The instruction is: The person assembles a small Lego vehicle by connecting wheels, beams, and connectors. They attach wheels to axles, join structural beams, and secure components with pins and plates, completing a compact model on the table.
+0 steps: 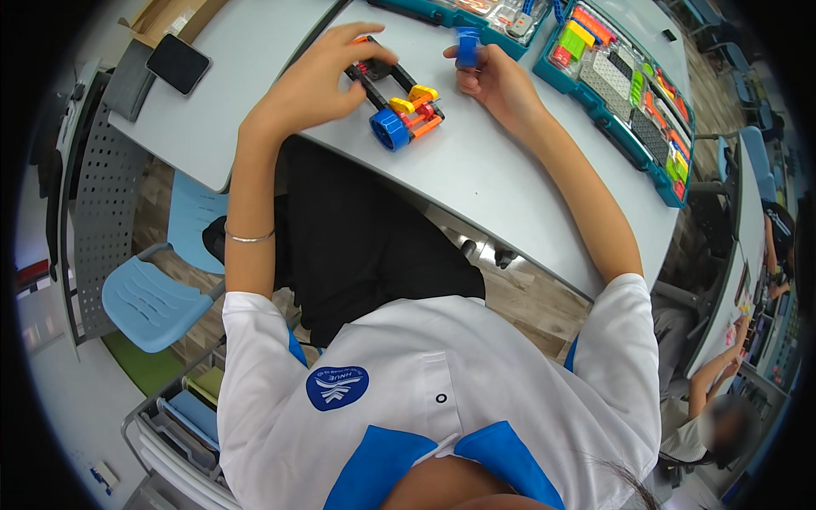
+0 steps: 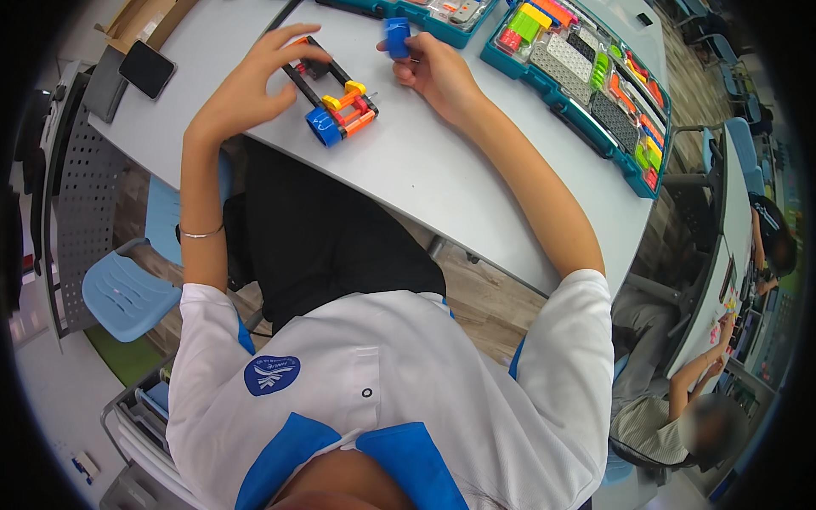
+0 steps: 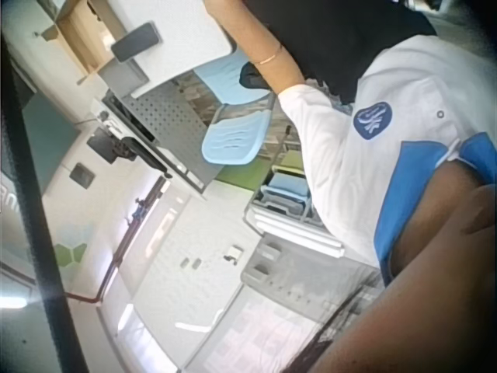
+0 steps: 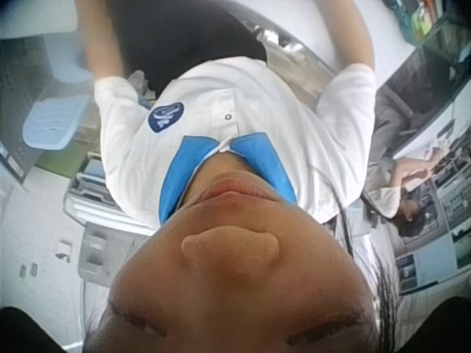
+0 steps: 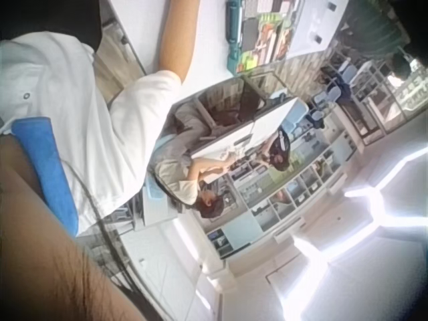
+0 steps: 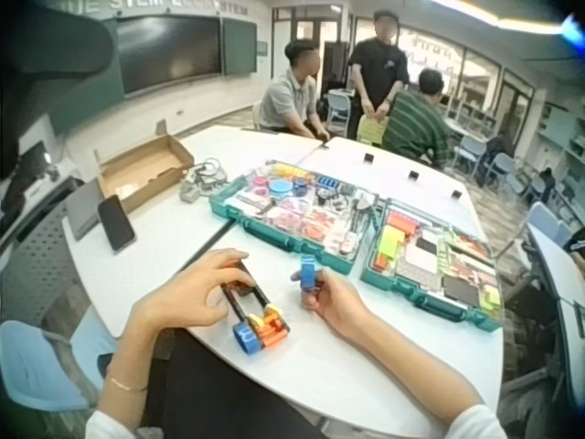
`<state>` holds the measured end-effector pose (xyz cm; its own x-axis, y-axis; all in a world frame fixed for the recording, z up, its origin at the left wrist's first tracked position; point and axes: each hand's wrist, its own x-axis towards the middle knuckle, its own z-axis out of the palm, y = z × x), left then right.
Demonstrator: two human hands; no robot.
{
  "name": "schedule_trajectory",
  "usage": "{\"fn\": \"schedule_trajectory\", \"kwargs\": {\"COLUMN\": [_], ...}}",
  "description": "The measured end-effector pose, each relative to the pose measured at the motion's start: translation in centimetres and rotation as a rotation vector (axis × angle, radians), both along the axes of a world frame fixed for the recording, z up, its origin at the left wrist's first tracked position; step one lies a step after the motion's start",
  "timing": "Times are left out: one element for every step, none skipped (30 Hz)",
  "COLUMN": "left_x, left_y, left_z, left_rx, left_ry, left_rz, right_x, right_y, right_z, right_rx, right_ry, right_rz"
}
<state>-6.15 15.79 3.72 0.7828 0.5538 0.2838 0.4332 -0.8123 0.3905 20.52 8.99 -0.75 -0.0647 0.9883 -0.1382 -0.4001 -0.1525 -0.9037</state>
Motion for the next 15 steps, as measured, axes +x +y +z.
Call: {"fn": "schedule_trajectory", "kwargs": {"left_x": [-0.5,-0.7,-0.7,-0.7,-0.4,-0.4,-0.5,-0.6,-0.7,-0.8,-0.8,-0.7,-0.5,-0.5,-0.4], "left_y": [-0.4,-0.9,-1.4,-1.7,-1.9,-1.8,-1.6,-1.3,-1.2,-1.1,-1.0,-1.2,-1.6,-2.0,-2.3], "left_z": [0.0,-0.3,-0.8,-1.2,-1.7,-2.1,-2.4,-2.7,-2.9,-3.1,-3.4,-3.7,-4.1,-4.5,-4.9], "left_rx": [-0.108,-0.058,-0.008,0.042,0.052,0.045,0.037,0.031,-0.041,-0.113,-0.186,-0.176,-0.167,-0.159,-0.091], "left_ry": [0.038,0.049,0.059,0.07,0.067,0.038,0.008,-0.024,-0.083,-0.143,-0.201,-0.253,-0.306,-0.356,-0.349], "left_rz": [-0.012,0.001,0.013,0.025,0.07,0.063,0.055,0.045,0.02,-0.006,-0.033,-0.035,-0.037,-0.035,-0.059], "right_x": [0.1,0.3,0.4,0.3,0.3,0.3,0.1,-0.1,-0.2,-0.1,0.0,0.0,0.2,0.2,0.2], "right_y": [0.0,0.0,0.0,0.0,0.0,0.0,-0.1,-0.2,-0.2,-0.3,-0.3,-0.3,-0.3,-0.3,-0.4], "right_z": [-0.1,-0.2,-0.3,-0.4,-0.3,-0.3,-0.2,-0.1,0.0,0.0,-0.1,-0.1,-0.2,-0.4,-0.6], "right_rx": [0.015,0.029,0.044,0.057,0.069,0.082,0.081,0.081,0.082,0.065,0.049,0.032,0.054,0.073,0.093], "right_ry": [-0.037,-0.072,-0.108,-0.129,-0.152,-0.174,-0.167,-0.162,-0.157,-0.114,-0.07,-0.025,-0.035,-0.041,-0.047], "right_rz": [0.022,0.045,0.067,0.075,0.083,0.091,0.106,0.119,0.132,0.175,0.217,0.258,0.303,0.352,0.4]}}
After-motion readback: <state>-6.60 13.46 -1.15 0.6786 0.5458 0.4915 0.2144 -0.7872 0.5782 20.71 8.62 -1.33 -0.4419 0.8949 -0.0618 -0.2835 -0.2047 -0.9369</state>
